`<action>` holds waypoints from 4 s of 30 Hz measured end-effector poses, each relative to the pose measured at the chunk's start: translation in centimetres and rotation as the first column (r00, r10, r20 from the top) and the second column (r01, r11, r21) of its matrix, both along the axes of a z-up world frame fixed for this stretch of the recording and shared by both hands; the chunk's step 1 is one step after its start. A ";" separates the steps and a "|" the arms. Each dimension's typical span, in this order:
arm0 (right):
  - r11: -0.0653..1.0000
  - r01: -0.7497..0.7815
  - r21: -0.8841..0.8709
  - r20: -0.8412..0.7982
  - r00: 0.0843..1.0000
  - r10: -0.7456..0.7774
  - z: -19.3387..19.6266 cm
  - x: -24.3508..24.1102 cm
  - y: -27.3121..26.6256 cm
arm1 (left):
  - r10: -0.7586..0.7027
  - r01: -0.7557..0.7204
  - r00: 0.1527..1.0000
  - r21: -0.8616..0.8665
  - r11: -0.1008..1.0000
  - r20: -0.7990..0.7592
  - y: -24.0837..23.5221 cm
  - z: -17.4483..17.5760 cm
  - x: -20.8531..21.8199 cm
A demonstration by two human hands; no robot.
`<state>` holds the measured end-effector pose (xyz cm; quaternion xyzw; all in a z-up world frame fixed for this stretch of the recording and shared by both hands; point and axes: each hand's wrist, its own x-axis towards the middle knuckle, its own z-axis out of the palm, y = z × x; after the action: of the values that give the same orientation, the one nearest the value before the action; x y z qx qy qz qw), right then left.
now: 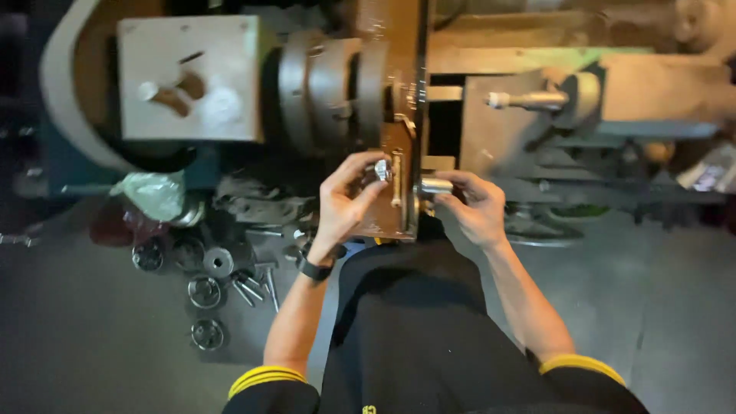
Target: Operating and cleaning a lathe machine, using a cloth to wipe surfaces and a small tool to adjust or clear the workpiece.
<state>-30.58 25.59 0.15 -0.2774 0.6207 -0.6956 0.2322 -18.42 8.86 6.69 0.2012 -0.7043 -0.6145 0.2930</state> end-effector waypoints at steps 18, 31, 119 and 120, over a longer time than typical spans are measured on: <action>0.976 -0.067 -0.206 0.379 0.914 0.143 -2.4 -5.5 -2.6 | -0.209 0.238 0.971 -0.454 0.859 0.115 0.0 0.4 -6.6; 0.983 0.005 -0.182 0.341 0.938 0.058 -5.7 -7.2 -11.3 | 0.254 -0.013 0.958 -0.868 0.496 0.131 -11.4 1.6 -7.7; 0.793 0.488 0.366 -0.495 0.823 -0.278 -9.7 -1.1 -4.5 | 0.105 -0.095 0.994 -0.663 0.743 -0.025 -12.7 -2.0 -3.3; 0.782 0.508 0.362 -0.514 0.808 -0.287 -9.5 1.1 -3.2 | 0.089 -0.096 0.995 -0.655 0.749 -0.045 -12.9 -2.3 -3.2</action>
<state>-29.50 22.40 -9.39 -0.2161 0.8544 -0.4725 -0.0059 -21.61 -4.00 4.43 0.1168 -0.8626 -0.3143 0.3789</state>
